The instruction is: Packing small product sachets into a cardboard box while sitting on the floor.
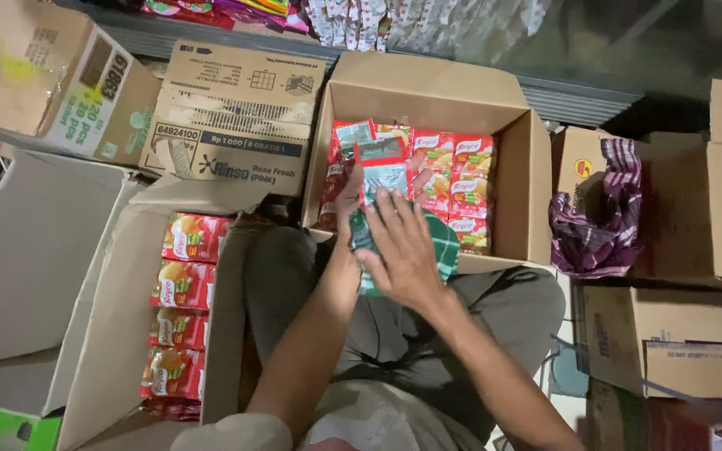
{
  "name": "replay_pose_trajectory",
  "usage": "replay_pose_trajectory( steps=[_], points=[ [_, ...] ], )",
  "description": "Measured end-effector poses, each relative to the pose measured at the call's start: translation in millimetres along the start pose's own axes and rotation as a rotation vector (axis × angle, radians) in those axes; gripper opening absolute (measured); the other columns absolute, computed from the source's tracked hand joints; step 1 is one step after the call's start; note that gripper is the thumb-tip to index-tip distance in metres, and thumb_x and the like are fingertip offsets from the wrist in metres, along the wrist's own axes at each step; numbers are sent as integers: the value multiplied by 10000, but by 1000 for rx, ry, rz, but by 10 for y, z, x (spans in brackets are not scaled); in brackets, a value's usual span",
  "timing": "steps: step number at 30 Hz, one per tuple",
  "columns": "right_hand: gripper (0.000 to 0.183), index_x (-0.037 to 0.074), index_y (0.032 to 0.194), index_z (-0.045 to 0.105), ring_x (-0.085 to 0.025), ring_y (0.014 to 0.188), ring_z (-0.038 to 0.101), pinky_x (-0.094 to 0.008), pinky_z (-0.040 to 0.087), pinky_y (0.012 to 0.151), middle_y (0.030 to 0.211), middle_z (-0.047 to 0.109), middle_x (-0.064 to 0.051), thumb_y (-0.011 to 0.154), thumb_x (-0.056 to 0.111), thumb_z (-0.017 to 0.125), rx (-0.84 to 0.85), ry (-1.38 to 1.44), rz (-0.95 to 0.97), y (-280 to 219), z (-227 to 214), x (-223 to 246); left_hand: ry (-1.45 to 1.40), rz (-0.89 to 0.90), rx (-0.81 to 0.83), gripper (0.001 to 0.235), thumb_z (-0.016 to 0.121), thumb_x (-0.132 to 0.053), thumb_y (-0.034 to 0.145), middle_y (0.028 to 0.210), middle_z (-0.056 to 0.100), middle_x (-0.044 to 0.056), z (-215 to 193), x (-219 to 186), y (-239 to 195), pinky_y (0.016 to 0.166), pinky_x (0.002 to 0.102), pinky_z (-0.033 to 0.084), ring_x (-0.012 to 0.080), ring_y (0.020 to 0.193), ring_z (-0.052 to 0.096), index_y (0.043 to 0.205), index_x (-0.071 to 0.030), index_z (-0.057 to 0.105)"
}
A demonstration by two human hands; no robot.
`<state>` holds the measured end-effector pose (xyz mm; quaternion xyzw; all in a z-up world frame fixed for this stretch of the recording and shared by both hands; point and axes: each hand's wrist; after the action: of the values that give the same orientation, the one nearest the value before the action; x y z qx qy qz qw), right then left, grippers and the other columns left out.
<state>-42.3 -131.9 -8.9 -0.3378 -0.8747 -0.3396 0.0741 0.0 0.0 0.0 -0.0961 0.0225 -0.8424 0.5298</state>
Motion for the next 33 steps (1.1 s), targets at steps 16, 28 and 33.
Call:
replay_pose_trajectory(
  steps=[16,28,33],
  points=[
    [214,217,1085,778,-71,714,606,-221,457,586,783,696,22,883,265,829,-248,755,1062,277,-487,-370,862,583,-463,707,654,-450,951,1592,378,148,396,690,-213,1259,453,97,269,1515,251,1503,-55,457],
    [179,111,953,752,-21,563,521,-145,378,490,641,598,32,816,86,865,-297,846,826,765,-1188,-465,463,438,30,589,440,-582,1062,1265,686,176,295,71,600,1146,515,389,319,1231,634,1296,-86,656],
    [167,33,1066,674,-82,769,585,-202,504,728,918,650,-1,925,-3,755,-230,776,523,1041,-1598,-577,988,899,204,620,429,-87,1102,1252,636,177,1223,121,587,930,263,514,162,1033,624,1610,55,104]
  ],
)
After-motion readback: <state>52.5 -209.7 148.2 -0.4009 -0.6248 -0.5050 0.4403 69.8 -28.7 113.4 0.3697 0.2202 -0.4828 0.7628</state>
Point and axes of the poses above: each hand's wrist, its own y-axis towards the middle knuckle, its own z-axis out of the palm, x = y × z
